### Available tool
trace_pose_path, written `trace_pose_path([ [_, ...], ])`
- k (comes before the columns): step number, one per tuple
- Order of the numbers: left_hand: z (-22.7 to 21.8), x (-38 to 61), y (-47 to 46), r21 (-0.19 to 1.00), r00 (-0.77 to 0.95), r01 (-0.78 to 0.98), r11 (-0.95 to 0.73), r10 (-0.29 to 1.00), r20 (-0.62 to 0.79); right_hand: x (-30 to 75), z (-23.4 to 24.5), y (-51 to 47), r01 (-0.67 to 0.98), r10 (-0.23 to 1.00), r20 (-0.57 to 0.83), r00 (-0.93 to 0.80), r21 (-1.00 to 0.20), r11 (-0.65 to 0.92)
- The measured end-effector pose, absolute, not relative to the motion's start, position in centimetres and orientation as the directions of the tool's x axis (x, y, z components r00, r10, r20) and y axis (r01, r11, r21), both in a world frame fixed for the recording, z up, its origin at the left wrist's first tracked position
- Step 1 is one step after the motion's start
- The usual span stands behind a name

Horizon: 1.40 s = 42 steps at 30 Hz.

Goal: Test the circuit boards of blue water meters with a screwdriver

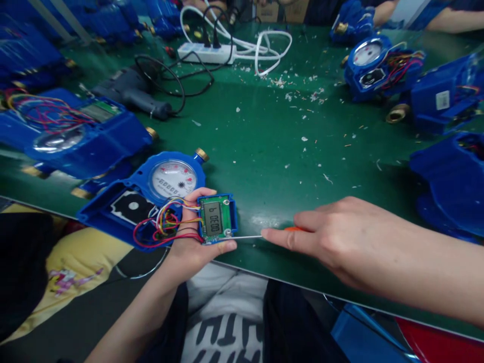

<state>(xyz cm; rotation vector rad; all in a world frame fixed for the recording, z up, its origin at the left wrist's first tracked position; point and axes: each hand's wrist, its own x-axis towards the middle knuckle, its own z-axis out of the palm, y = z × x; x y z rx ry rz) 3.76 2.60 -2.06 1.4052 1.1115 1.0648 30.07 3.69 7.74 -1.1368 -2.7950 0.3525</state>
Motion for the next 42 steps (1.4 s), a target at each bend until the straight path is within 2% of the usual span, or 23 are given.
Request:
trace_pose_path([
  [2,-1.9,3.8,2.6,0.996,0.191,0.065,-0.06,0.98,0.047,30.4,7.5,3.9,0.528,0.527,-0.093,-0.845,-0.306,0.793],
  [4,-1.7,3.8,2.6,0.998,0.203,0.045,-0.046,0.978,0.036,30.7,7.1,4.0,0.494,0.489,-0.099,-0.867,-0.312,0.812],
  [11,-1.3,3.8,2.3,0.999,0.2,0.044,-0.006,0.98,-0.003,31.7,4.2,2.1,0.501,0.556,0.063,-0.829,-0.356,0.789],
  [15,-1.3,4.0,2.2,0.997,0.216,0.014,0.078,0.973,-0.079,31.7,2.5,0.6,0.539,0.671,0.249,-0.699,-0.433,0.723],
  [17,-1.3,4.0,2.2,0.995,0.204,0.042,0.086,0.975,-0.092,31.7,1.6,0.4,0.599,0.731,0.306,-0.609,-0.427,0.678],
  [21,-1.5,4.0,2.1,0.992,0.174,0.116,0.046,0.983,-0.066,31.7,-0.5,0.8,0.805,0.861,0.306,-0.406,-0.325,0.496],
  [24,-1.6,3.9,2.0,0.989,0.168,0.144,0.022,0.985,-0.046,31.4,-1.4,1.1,0.907,0.887,0.292,-0.358,-0.117,0.404],
  [26,-1.6,3.8,1.9,0.984,0.153,0.178,0.0,0.988,-0.027,30.6,-1.0,1.0,0.92,0.865,0.353,-0.355,-0.029,0.39],
  [28,-1.6,3.8,1.8,0.98,0.142,0.201,-0.007,0.99,-0.022,29.1,0.2,0.7,0.895,0.829,0.434,-0.352,-0.104,0.435],
  [31,-1.6,4.0,1.6,0.983,0.14,0.184,-0.005,0.99,-0.021,25.4,2.0,-0.1,0.736,0.789,0.511,-0.342,-0.376,0.563],
  [33,-1.5,4.2,1.5,0.989,0.135,0.148,0.016,0.99,-0.036,22.7,2.4,-0.4,0.618,0.778,0.532,-0.334,-0.5,0.607],
  [39,-1.2,4.8,1.6,0.99,0.049,0.143,-0.006,0.999,-0.002,18.8,0.6,-0.8,0.613,0.82,0.483,-0.308,-0.559,0.559],
  [42,-1.2,4.9,1.6,0.99,0.043,0.141,-0.01,0.999,0.004,18.6,0.6,-0.7,0.597,0.86,0.402,-0.316,-0.62,0.509],
])
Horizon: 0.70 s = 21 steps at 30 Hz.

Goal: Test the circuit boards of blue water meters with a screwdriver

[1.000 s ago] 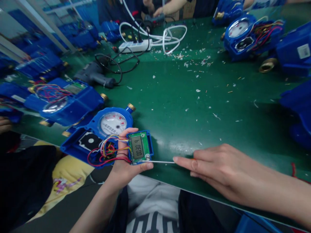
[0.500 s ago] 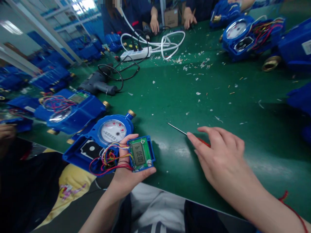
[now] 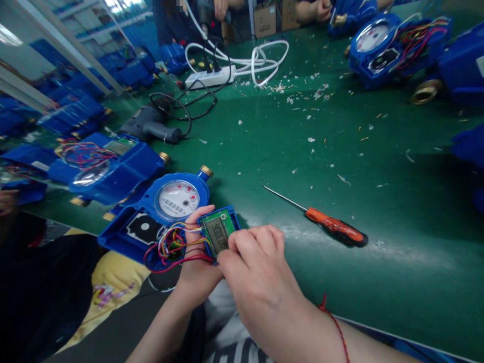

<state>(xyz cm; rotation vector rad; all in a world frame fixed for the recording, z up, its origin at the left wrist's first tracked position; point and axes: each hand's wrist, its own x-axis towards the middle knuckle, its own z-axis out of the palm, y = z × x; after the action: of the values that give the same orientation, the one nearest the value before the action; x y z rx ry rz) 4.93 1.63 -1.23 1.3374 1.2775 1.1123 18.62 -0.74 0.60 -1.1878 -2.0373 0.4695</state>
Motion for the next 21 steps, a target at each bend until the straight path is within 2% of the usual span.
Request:
trace_pose_path([
  [4,-1.7,4.8,1.6,0.985,0.02,0.147,-0.088,0.996,0.086,18.1,1.2,-0.8,0.586,0.893,0.324,-0.313,-0.674,0.45],
  [6,-1.9,4.6,1.7,0.982,0.022,0.144,-0.125,0.992,0.123,18.3,1.6,-0.8,0.5,0.89,0.355,-0.286,-0.737,0.455],
  [8,-2.0,4.4,1.8,0.986,0.051,0.118,-0.119,0.992,0.114,19.2,2.0,-0.7,0.41,0.857,0.455,-0.243,-0.752,0.516],
  [9,-2.1,4.2,1.8,0.99,0.072,0.102,-0.101,0.993,0.094,19.9,2.2,-0.5,0.403,0.836,0.516,-0.185,-0.736,0.544],
  [11,-2.1,4.0,1.9,0.995,0.115,0.073,-0.069,0.992,0.06,21.4,2.4,0.0,0.485,0.823,0.568,0.001,-0.72,0.497],
  [13,-2.0,3.7,1.9,0.997,0.14,0.047,-0.054,0.989,0.047,22.5,2.2,0.6,0.563,0.822,0.536,0.191,-0.746,0.356],
  [14,-2.0,3.6,1.9,0.998,0.142,0.04,-0.052,0.989,0.045,22.9,1.9,0.7,0.596,0.827,0.517,0.222,-0.743,0.304],
  [18,-2.0,3.4,1.7,1.0,0.138,0.002,-0.019,0.99,0.019,23.0,0.3,0.2,0.675,0.877,0.48,0.009,-0.65,0.349],
  [21,-1.8,3.5,1.6,0.996,0.175,-0.084,0.025,0.984,-0.01,22.7,-0.8,-0.7,0.587,0.925,0.363,-0.114,-0.727,0.357],
])
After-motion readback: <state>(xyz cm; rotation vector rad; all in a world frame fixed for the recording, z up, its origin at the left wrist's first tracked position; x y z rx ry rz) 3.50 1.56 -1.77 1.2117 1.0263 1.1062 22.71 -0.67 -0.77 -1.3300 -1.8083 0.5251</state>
